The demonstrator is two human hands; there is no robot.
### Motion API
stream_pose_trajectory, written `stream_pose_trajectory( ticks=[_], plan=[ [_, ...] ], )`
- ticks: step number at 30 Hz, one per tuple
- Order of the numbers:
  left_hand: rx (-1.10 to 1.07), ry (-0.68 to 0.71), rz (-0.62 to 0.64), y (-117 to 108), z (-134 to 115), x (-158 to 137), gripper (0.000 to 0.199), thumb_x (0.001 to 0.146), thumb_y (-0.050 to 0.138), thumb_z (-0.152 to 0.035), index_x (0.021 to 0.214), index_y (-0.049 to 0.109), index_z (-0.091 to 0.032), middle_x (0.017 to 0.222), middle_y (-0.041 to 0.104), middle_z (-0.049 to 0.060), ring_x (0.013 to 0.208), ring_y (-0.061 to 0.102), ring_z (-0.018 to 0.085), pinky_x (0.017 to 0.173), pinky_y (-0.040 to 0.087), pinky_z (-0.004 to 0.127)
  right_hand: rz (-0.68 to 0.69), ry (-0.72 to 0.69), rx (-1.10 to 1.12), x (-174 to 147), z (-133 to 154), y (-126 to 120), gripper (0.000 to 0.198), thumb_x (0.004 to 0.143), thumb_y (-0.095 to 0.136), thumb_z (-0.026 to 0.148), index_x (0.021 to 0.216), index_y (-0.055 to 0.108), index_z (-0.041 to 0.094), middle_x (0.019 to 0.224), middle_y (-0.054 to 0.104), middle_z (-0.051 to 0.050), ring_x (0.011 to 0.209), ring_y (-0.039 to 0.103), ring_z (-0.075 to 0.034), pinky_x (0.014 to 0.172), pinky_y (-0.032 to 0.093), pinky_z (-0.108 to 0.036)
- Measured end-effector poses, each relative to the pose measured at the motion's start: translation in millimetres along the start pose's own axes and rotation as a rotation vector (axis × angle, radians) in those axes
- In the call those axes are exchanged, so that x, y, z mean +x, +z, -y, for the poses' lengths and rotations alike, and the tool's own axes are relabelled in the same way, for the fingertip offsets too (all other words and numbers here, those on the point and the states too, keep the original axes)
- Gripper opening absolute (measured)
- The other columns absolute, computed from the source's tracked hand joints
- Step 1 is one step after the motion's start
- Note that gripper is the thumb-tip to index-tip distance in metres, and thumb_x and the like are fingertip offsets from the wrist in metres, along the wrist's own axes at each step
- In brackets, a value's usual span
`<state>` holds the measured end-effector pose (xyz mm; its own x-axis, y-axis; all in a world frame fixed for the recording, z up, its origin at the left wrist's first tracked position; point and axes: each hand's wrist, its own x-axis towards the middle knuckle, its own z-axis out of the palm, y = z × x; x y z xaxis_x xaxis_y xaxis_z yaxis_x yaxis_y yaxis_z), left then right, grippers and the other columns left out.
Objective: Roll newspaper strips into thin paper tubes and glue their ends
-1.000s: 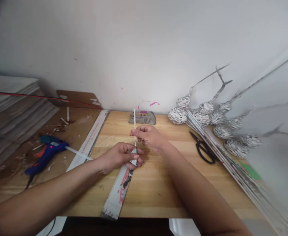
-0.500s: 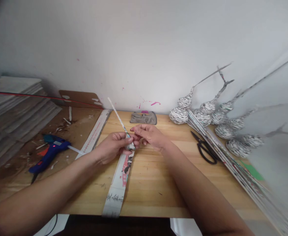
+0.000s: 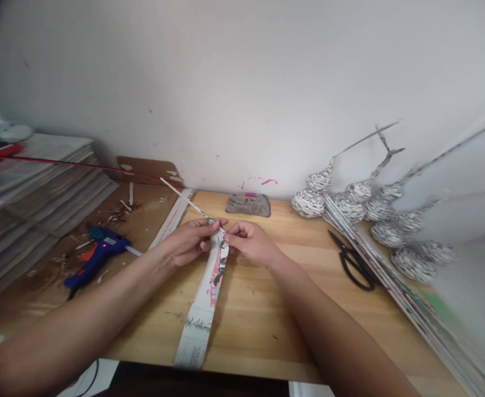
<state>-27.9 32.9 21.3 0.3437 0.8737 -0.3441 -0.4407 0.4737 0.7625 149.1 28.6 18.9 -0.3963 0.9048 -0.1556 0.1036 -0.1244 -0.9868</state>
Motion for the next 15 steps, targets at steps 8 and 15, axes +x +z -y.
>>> stream_pose_trajectory(
  ticks=[8,15],
  plan=[
    [-0.057,-0.084,-0.069,-2,-9,-5,0.012,0.083,0.061,-0.008,0.090,0.071,-0.010,0.062,0.059,0.001,0.042,0.053,0.004,0.034,0.041,0.009,-0.018,0.054,-0.035,-6,16,1,0.036,0.070,0.072,0.047,0.083,0.060,0.016,0.072,0.064,-0.002,0.060,0.058,-0.012,0.041,0.030,-0.019],
    [-0.008,-0.114,0.001,-9,-1,-3,0.016,0.079,0.066,-0.009,0.095,0.071,-0.008,0.067,0.063,0.005,0.046,0.057,0.006,0.035,0.041,0.009,0.027,0.064,-0.037,-2,2,4,0.035,0.066,0.077,0.043,0.072,0.059,0.014,0.066,0.064,-0.002,0.057,0.055,-0.010,0.046,0.032,-0.020]
  ],
)
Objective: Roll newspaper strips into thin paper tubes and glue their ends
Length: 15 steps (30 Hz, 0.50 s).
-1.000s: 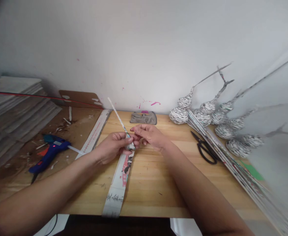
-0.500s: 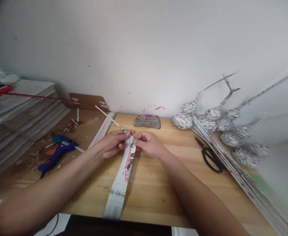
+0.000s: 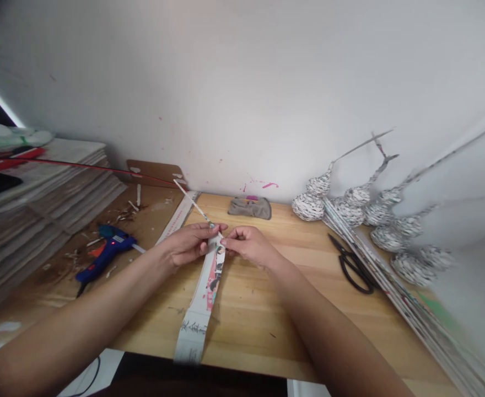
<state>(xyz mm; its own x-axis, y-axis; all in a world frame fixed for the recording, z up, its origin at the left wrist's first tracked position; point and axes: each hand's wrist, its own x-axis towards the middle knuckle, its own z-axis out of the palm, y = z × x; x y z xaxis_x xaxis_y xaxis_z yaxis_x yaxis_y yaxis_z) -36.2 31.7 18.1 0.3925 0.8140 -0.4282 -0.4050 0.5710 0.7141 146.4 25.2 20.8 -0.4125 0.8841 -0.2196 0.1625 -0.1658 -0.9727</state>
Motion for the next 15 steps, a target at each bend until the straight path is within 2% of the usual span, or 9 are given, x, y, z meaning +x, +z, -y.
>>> stream_pose_trajectory(
  ticks=[9,12,15],
  plan=[
    [0.010,-0.084,0.048,-7,2,-3,0.016,0.082,0.062,-0.008,0.096,0.070,-0.008,0.076,0.067,0.007,0.054,0.064,0.008,0.045,0.050,0.010,0.079,-0.034,-0.060,6,-9,-1,0.035,0.072,0.071,0.046,0.079,0.065,0.012,0.070,0.064,-0.003,0.060,0.055,-0.010,0.058,0.042,-0.024],
    [0.035,-0.091,0.032,-4,0,-8,0.015,0.082,0.063,-0.010,0.095,0.070,-0.008,0.085,0.069,0.009,0.061,0.066,0.009,0.051,0.053,0.011,0.098,-0.046,-0.190,5,-10,-7,0.033,0.071,0.073,0.045,0.074,0.065,0.013,0.067,0.062,-0.001,0.059,0.053,-0.010,0.058,0.040,-0.024],
    [0.063,-0.039,0.053,-3,-2,-11,0.014,0.083,0.062,-0.014,0.094,0.070,-0.009,0.098,0.069,0.012,0.075,0.069,0.013,0.061,0.057,0.017,0.112,-0.046,-0.295,1,-1,-21,0.034,0.072,0.071,0.048,0.074,0.066,0.014,0.063,0.060,0.001,0.056,0.050,-0.009,0.054,0.036,-0.022]
  ],
)
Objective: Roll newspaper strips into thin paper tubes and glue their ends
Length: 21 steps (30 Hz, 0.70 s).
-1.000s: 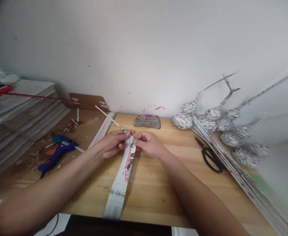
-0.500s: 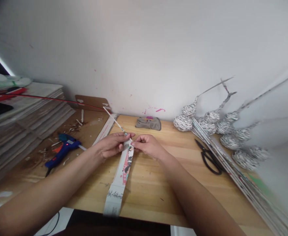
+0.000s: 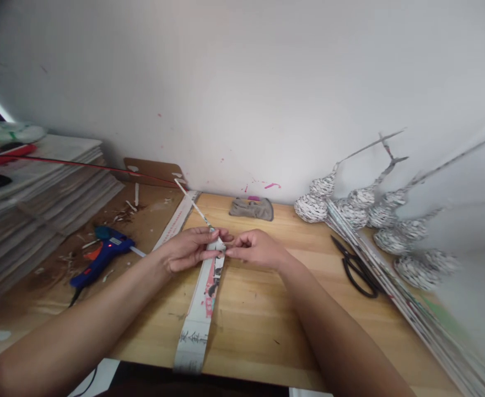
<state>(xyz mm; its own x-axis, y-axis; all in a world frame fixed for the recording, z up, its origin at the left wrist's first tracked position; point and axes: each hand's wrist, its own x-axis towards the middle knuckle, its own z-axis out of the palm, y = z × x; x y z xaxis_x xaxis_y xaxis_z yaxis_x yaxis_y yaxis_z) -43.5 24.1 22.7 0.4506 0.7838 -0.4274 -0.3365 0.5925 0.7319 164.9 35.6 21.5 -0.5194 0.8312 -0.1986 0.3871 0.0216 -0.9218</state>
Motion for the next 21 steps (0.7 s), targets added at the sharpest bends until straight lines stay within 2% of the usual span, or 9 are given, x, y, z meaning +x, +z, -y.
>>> stream_pose_trajectory(
  ticks=[3,5,8,10,13,21],
  plan=[
    [0.074,0.007,0.058,2,3,-3,0.019,0.081,0.067,-0.020,0.096,0.069,-0.010,0.100,0.070,0.014,0.083,0.070,0.019,0.067,0.059,0.026,-0.194,-0.031,0.045,-5,8,-13,0.037,0.076,0.066,0.051,0.079,0.068,0.015,0.061,0.058,0.000,0.055,0.049,-0.010,0.050,0.034,-0.022],
    [0.134,-0.034,0.128,6,9,-6,0.024,0.077,0.071,-0.025,0.096,0.069,-0.010,0.097,0.070,0.015,0.083,0.070,0.021,0.067,0.058,0.029,-0.240,-0.056,0.124,-7,13,-15,0.038,0.079,0.063,0.051,0.088,0.071,0.015,0.065,0.059,-0.001,0.059,0.050,-0.010,0.048,0.033,-0.021],
    [0.209,-0.092,0.232,12,19,-11,0.029,0.074,0.074,-0.031,0.093,0.070,-0.010,0.093,0.070,0.014,0.082,0.069,0.022,0.068,0.056,0.031,-0.044,-0.041,0.259,-8,17,-6,0.040,0.082,0.062,0.048,0.104,0.071,0.016,0.073,0.060,-0.003,0.063,0.051,-0.009,0.048,0.033,-0.019],
    [0.261,-0.106,0.267,17,24,-13,0.030,0.074,0.074,-0.033,0.093,0.070,-0.010,0.093,0.070,0.014,0.083,0.069,0.022,0.068,0.056,0.032,0.084,-0.012,0.370,-8,16,3,0.041,0.082,0.062,0.048,0.107,0.070,0.016,0.070,0.059,-0.001,0.058,0.050,-0.008,0.048,0.033,-0.019],
    [0.321,-0.079,0.268,20,30,-14,0.030,0.074,0.073,-0.035,0.092,0.071,-0.011,0.092,0.070,0.013,0.084,0.068,0.022,0.072,0.055,0.035,0.118,0.007,0.484,-6,13,11,0.038,0.079,0.067,0.046,0.098,0.072,0.013,0.058,0.054,0.002,0.047,0.045,-0.006,0.044,0.030,-0.019],
    [0.303,-0.005,0.285,24,38,-14,0.027,0.078,0.070,-0.032,0.095,0.070,-0.012,0.089,0.071,0.011,0.083,0.066,0.017,0.077,0.052,0.033,-0.080,0.023,0.554,-5,18,12,0.027,0.069,0.077,0.038,0.074,0.069,0.013,0.052,0.049,0.005,0.044,0.035,-0.004,0.039,0.020,-0.019]
  ],
)
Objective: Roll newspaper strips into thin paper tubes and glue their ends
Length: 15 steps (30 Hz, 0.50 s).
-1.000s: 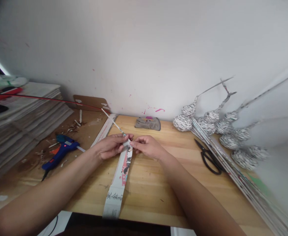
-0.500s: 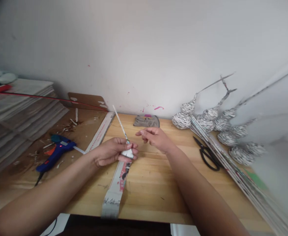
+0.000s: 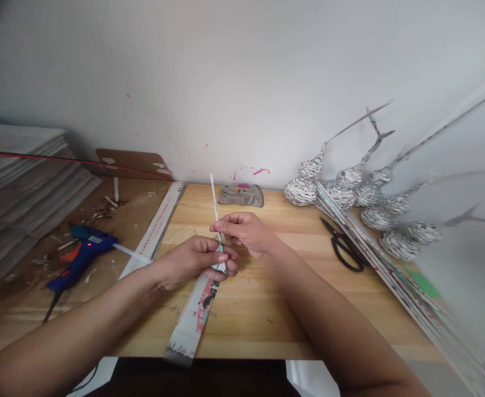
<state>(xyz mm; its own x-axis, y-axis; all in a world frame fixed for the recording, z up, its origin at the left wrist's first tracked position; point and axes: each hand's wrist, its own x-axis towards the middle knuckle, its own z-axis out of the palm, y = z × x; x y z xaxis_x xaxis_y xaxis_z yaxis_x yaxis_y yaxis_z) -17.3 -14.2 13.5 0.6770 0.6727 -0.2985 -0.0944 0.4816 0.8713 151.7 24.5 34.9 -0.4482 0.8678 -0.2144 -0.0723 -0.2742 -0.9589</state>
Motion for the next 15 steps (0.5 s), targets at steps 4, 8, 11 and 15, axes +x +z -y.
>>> stream_pose_trajectory(
  ticks=[4,8,11,15],
  plan=[
    [-0.019,-0.021,0.011,0.8,-0.4,0.0,0.026,0.078,0.070,-0.031,0.095,0.069,-0.010,0.087,0.071,0.011,0.073,0.066,0.015,0.073,0.052,0.031,-0.084,-0.023,0.008,-0.9,2.9,1.3,0.029,0.064,0.080,0.036,0.063,0.062,0.014,0.050,0.047,0.005,0.043,0.034,-0.003,0.038,0.017,-0.019],
    [-0.019,-0.026,0.001,-1.5,0.7,0.7,0.030,0.078,0.070,-0.032,0.098,0.069,-0.010,0.088,0.070,0.012,0.081,0.068,0.019,0.074,0.052,0.034,0.037,-0.007,-0.032,-0.8,4.4,-3.6,0.033,0.071,0.074,0.043,0.084,0.071,0.013,0.059,0.054,0.001,0.049,0.042,-0.005,0.039,0.021,-0.018],
    [0.008,-0.029,0.017,-0.9,4.0,1.0,0.028,0.079,0.069,-0.033,0.095,0.069,-0.010,0.090,0.070,0.012,0.084,0.066,0.019,0.076,0.052,0.035,0.019,-0.019,-0.045,-0.4,5.1,-5.7,0.030,0.069,0.076,0.040,0.080,0.071,0.013,0.059,0.054,0.001,0.052,0.043,-0.006,0.040,0.021,-0.018],
    [0.046,-0.009,0.025,1.8,7.8,1.2,0.028,0.081,0.065,-0.035,0.094,0.069,-0.011,0.090,0.069,0.011,0.082,0.065,0.017,0.072,0.052,0.031,-0.101,-0.013,-0.028,0.6,4.6,-2.9,0.030,0.062,0.081,0.038,0.065,0.063,0.014,0.051,0.049,0.004,0.046,0.038,-0.004,0.039,0.018,-0.018]
  ],
)
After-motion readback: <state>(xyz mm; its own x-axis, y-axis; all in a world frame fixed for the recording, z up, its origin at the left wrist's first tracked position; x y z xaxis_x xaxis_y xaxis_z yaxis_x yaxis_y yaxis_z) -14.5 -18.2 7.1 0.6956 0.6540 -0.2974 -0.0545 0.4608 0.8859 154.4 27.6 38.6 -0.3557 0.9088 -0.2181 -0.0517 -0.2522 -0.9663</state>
